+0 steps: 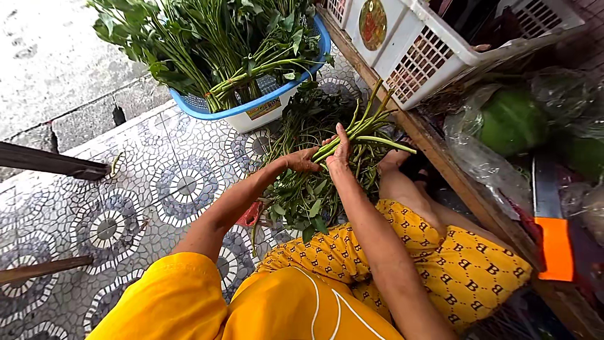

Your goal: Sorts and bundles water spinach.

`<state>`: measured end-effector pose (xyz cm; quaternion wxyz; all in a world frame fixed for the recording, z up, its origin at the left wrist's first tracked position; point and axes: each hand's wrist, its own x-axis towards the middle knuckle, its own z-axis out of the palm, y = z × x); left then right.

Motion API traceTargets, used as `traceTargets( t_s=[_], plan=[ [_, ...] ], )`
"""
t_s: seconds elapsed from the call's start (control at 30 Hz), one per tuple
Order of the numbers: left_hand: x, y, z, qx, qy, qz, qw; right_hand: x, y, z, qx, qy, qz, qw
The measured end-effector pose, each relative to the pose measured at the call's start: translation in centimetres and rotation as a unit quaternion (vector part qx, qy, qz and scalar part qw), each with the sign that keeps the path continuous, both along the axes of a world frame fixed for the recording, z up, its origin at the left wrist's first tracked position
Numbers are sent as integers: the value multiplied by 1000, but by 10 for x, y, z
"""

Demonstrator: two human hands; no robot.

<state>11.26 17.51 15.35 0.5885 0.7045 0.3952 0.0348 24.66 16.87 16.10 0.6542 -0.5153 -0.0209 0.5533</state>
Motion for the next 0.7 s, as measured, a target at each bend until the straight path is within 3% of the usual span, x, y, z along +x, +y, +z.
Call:
traceTargets(
  t_s=[0.23,0.37,0.57,0.7],
  plan=[
    [-17,-7,-18,-122,-164,99,974,4,-1,4,20,-4,-8,1000],
    [-39,5,-14,-97,-130,132,978,8,3,-1,85,31,-5,996],
    [-40,-16,7,-44,-56,65,995,6,1,-4,120,74,18,990],
    [-22,-25,11,91,68,33,993,6,-1,-5,104,89,27,990]
  ],
)
